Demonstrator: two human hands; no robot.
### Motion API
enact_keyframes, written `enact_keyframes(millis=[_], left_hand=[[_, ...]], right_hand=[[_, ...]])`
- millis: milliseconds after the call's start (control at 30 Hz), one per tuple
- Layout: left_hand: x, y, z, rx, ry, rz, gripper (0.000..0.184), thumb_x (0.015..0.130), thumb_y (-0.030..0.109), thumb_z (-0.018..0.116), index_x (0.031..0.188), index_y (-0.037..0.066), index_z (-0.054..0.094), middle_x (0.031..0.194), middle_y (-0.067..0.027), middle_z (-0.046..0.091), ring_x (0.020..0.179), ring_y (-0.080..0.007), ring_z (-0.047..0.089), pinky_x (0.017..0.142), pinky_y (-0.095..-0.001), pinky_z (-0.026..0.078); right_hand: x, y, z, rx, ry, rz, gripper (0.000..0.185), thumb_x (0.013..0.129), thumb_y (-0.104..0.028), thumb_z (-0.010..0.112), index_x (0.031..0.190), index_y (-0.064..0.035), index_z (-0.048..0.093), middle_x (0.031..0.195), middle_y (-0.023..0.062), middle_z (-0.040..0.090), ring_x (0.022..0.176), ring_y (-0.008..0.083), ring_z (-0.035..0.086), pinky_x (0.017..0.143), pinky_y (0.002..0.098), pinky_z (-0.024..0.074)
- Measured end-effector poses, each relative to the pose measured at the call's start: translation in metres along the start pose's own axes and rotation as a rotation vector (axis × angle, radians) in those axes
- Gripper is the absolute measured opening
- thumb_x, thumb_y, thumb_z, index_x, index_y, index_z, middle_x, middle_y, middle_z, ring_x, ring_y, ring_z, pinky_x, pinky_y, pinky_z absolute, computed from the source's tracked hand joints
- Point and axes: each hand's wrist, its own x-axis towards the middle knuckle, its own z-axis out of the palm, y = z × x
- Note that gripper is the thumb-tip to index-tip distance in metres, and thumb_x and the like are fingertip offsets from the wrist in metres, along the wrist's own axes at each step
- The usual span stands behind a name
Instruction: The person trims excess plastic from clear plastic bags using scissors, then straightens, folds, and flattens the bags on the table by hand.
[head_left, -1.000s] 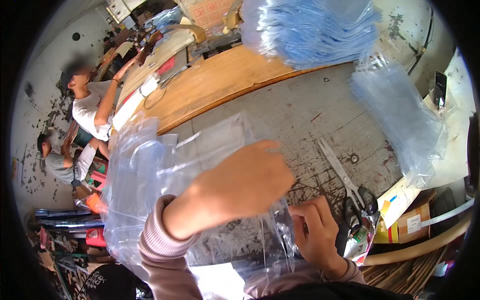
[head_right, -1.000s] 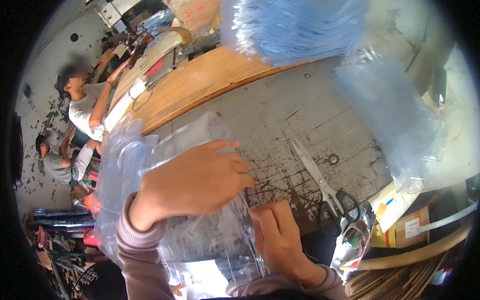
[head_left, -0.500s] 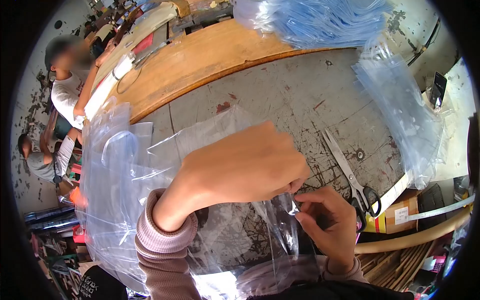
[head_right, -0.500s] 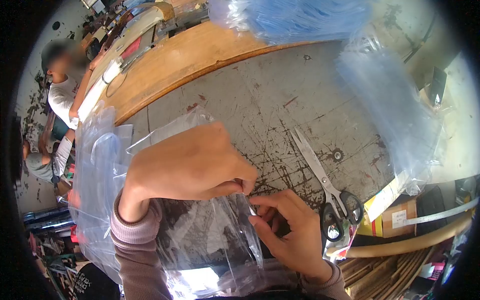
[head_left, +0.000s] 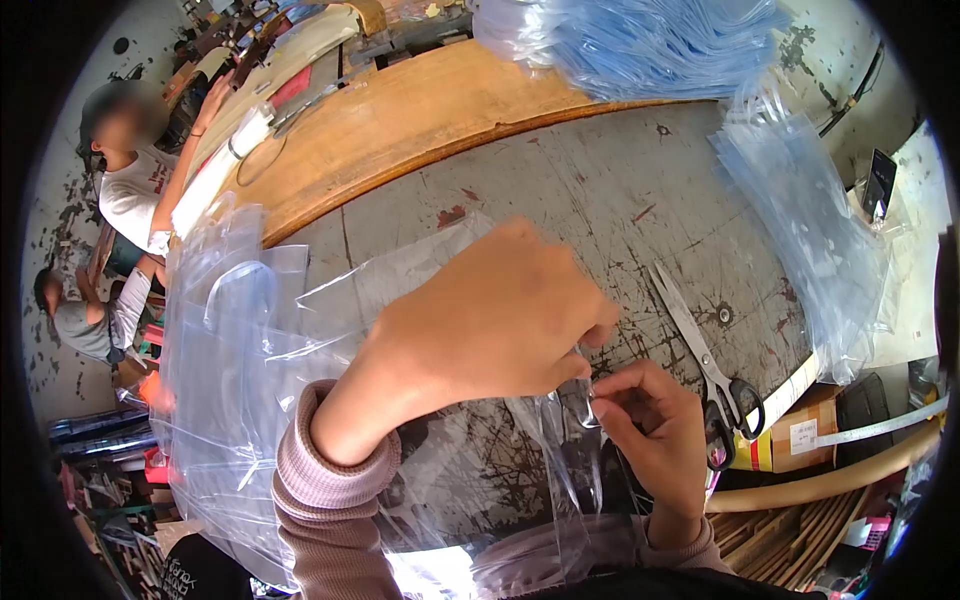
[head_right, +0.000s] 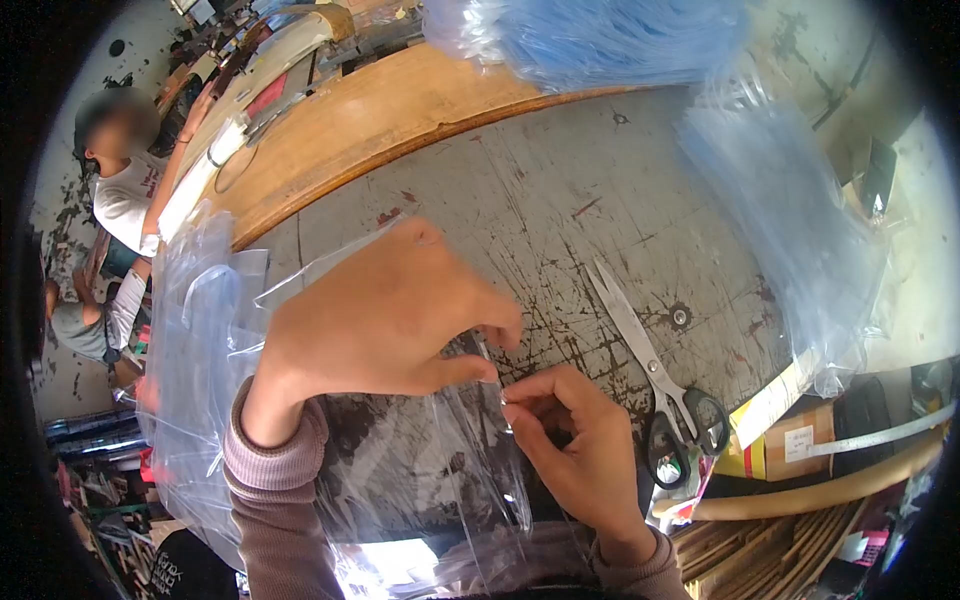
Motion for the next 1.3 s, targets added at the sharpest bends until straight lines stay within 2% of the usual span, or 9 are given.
enact_keyframes(millis=[100, 233, 367, 400, 500, 733, 967, 1033, 1300], left_hand=[[0.000, 0.004, -0.007, 0.098, -0.142, -0.054, 0.010, 0.076, 0.020, 0.068, 0.085, 0.018, 0.067, 0.078, 0.0029, 0.066, 0.078, -0.0163, 0.059, 0.078, -0.0344, 0.033], [0.003, -0.003, -0.004, 0.058, -0.112, -0.018, 0.006, 0.076, 0.021, 0.068, 0.081, 0.018, 0.067, 0.075, 0.0028, 0.065, 0.076, -0.0183, 0.059, 0.074, -0.0346, 0.034], [0.006, -0.003, -0.006, 0.021, -0.095, 0.009, 0.006, 0.075, 0.021, 0.069, 0.079, 0.018, 0.067, 0.071, 0.0030, 0.063, 0.074, -0.0207, 0.058, 0.072, -0.0338, 0.035], [0.006, -0.003, -0.006, 0.038, -0.113, -0.012, 0.006, 0.074, 0.021, 0.069, 0.078, 0.018, 0.066, 0.070, 0.0030, 0.063, 0.074, -0.0210, 0.058, 0.072, -0.0334, 0.035], [0.004, -0.005, -0.002, 0.083, -0.050, 0.053, 0.006, 0.073, 0.021, 0.070, 0.077, 0.017, 0.066, 0.069, 0.0031, 0.062, 0.073, -0.0203, 0.057, 0.072, -0.0332, 0.036], [0.005, 0.001, 0.000, 0.136, -0.104, -0.011, 0.004, 0.074, 0.019, 0.068, 0.076, 0.016, 0.066, 0.069, 0.0025, 0.063, 0.071, -0.0186, 0.058, 0.072, -0.0334, 0.035], [0.006, 0.001, 0.006, 0.119, -0.068, 0.009, 0.004, 0.077, 0.018, 0.066, 0.077, 0.015, 0.066, 0.070, 0.0011, 0.064, 0.073, -0.0179, 0.060, 0.071, -0.0348, 0.032], [0.006, 0.002, 0.005, 0.093, -0.082, 0.006, 0.004, 0.078, 0.019, 0.067, 0.078, 0.014, 0.066, 0.069, 0.0009, 0.064, 0.073, -0.0183, 0.060, 0.071, -0.0349, 0.031], [0.005, 0.007, 0.005, 0.142, -0.074, 0.021, 0.006, 0.080, 0.021, 0.066, 0.078, 0.016, 0.064, 0.066, 0.0012, 0.061, 0.073, -0.0185, 0.059, 0.072, -0.0349, 0.031]], right_hand=[[0.000, 0.003, 0.001, -0.051, 0.028, -0.051, 0.009, 0.082, 0.001, 0.064, 0.091, -0.0006, 0.062, 0.079, 0.0043, 0.060, 0.068, 0.0080, 0.059, 0.059, 0.0213, 0.0462], [0.000, 0.007, 0.000, -0.199, 0.047, -0.130, 0.012, 0.081, 0.001, 0.065, 0.092, -0.0012, 0.062, 0.076, 0.0046, 0.058, 0.064, 0.0100, 0.057, 0.056, 0.0217, 0.0446], [0.004, -0.003, 0.005, -0.140, 0.057, -0.073, 0.012, 0.081, 0.000, 0.065, 0.092, -0.0009, 0.063, 0.077, 0.0057, 0.058, 0.063, 0.0104, 0.057, 0.056, 0.0221, 0.0445], [0.005, -0.001, 0.007, -0.150, 0.077, -0.130, 0.011, 0.081, 0.000, 0.065, 0.092, -0.0005, 0.063, 0.078, 0.0060, 0.058, 0.063, 0.0105, 0.057, 0.056, 0.0224, 0.0445], [0.006, 0.001, 0.007, -0.179, 0.086, -0.181, 0.010, 0.081, -0.001, 0.065, 0.090, 0.0004, 0.063, 0.078, 0.0065, 0.058, 0.062, 0.0105, 0.057, 0.055, 0.0227, 0.0443], [0.007, -0.003, 0.010, -0.332, 0.141, -0.286, 0.008, 0.080, 0.002, 0.064, 0.086, 0.0004, 0.061, 0.075, 0.0067, 0.056, 0.056, 0.0107, 0.054, 0.049, 0.0224, 0.0409], [0.004, -0.001, 0.008, -0.470, 0.152, -0.288, 0.010, 0.080, 0.002, 0.063, 0.089, 0.0000, 0.061, 0.076, 0.0061, 0.056, 0.057, 0.0103, 0.055, 0.051, 0.0223, 0.0425], [0.002, 0.002, 0.002, -0.047, 0.027, -0.032, 0.013, 0.081, 0.001, 0.062, 0.095, -0.0007, 0.062, 0.082, 0.0060, 0.059, 0.063, 0.0098, 0.056, 0.057, 0.0220, 0.0451], [0.000, 0.000, -0.017, -0.168, -0.140, -0.100, 0.024, 0.081, 0.002, 0.061, 0.105, -0.0017, 0.063, 0.082, 0.0077, 0.062, 0.070, 0.0117, 0.060, 0.062, 0.0239, 0.0478]])
